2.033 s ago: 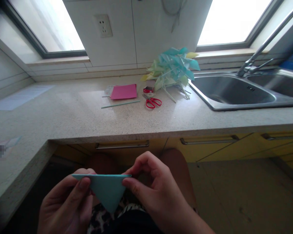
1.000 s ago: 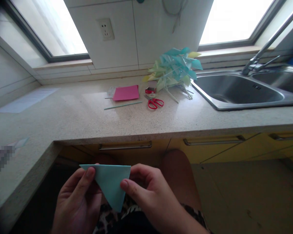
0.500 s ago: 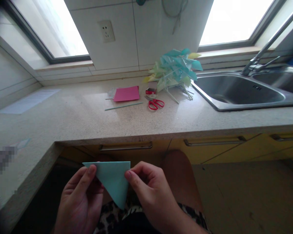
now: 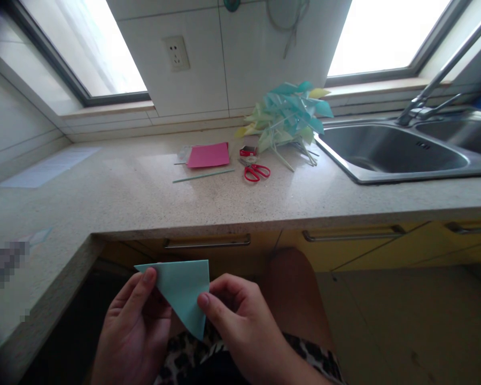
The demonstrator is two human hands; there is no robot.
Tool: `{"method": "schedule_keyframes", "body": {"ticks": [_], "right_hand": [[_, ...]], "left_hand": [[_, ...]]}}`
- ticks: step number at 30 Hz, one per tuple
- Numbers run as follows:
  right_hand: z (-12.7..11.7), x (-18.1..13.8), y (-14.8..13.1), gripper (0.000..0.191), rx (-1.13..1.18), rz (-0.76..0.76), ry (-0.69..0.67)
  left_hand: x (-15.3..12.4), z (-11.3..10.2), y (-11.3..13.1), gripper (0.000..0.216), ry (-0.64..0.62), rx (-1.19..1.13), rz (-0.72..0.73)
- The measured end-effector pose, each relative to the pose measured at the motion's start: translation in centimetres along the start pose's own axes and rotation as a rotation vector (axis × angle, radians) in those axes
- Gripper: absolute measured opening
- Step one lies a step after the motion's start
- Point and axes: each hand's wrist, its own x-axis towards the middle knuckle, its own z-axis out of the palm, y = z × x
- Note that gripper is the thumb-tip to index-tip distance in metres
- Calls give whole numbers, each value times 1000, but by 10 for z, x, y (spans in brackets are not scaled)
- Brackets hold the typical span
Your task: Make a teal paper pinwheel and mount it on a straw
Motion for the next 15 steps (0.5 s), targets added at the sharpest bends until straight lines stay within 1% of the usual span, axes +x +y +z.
{"method": "schedule_keyframes", "body": {"ticks": [4,8,15], "right_hand": [[0,1,1,39,-48,-16,48],[1,3,0,40,-92,-36,84],[0,4,2,44,-108,-63,133]], "left_hand": [[1,0,-1,40,10,-29,23],[3,1,-2,36,-26,-59,28],[2,3,-6,35,-32,-77,47]]}}
